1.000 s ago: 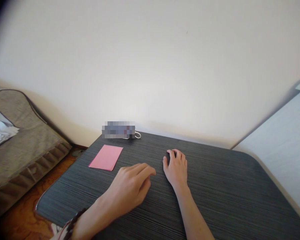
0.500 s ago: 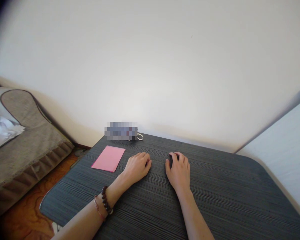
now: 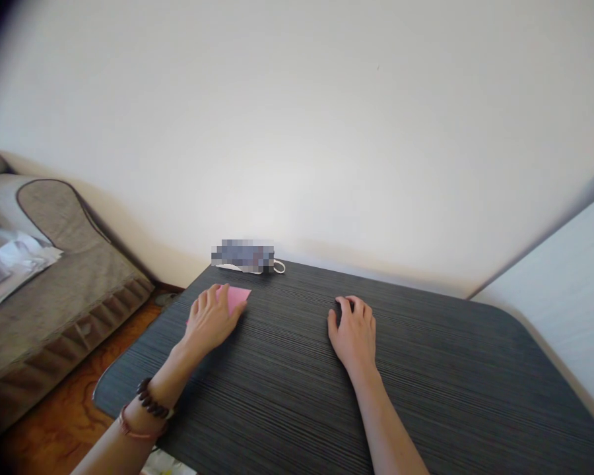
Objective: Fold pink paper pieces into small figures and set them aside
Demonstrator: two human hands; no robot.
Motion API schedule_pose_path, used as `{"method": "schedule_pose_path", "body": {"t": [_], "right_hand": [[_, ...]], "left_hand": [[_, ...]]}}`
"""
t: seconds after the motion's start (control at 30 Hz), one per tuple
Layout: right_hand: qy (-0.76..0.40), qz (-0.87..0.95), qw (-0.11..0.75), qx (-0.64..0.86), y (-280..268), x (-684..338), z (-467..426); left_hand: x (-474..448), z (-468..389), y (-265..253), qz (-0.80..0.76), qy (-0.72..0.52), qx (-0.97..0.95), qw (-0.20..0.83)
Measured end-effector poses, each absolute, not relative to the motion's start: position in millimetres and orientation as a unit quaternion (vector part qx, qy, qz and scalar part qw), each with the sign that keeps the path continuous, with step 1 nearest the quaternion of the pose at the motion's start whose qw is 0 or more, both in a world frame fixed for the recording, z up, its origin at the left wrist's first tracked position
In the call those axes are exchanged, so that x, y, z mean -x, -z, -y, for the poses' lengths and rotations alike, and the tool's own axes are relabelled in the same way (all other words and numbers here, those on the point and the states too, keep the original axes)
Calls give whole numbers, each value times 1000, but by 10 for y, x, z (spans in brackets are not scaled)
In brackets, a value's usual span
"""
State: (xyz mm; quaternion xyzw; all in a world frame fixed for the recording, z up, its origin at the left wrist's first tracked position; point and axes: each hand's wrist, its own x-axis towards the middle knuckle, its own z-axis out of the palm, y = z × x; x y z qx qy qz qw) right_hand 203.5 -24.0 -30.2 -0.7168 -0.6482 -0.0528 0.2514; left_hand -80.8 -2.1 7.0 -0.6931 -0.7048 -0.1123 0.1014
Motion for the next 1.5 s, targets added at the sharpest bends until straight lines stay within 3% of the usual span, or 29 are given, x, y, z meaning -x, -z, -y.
{"method": "schedule_pose_path", "body": {"t": [0.13,0.3,0.67,1.3,1.5], "right_hand": [[54,651,251,714,307,-2045,235],[54,652,250,713,317,-2060,232],[49,654,252,712,286,-2043,248],[40,654,266,707,295,-2051,248],[15,646,297,703,319,-2046,225]], "left_hand": [[1070,-42,-117,772,40,631,62],[1153,-173,-183,786,45,617,-1],[1372,-390,14,745,230,620,-92],[1187,-261,-322,792,130,597,17],[896,-96,-457,731,231,642,-2]]}}
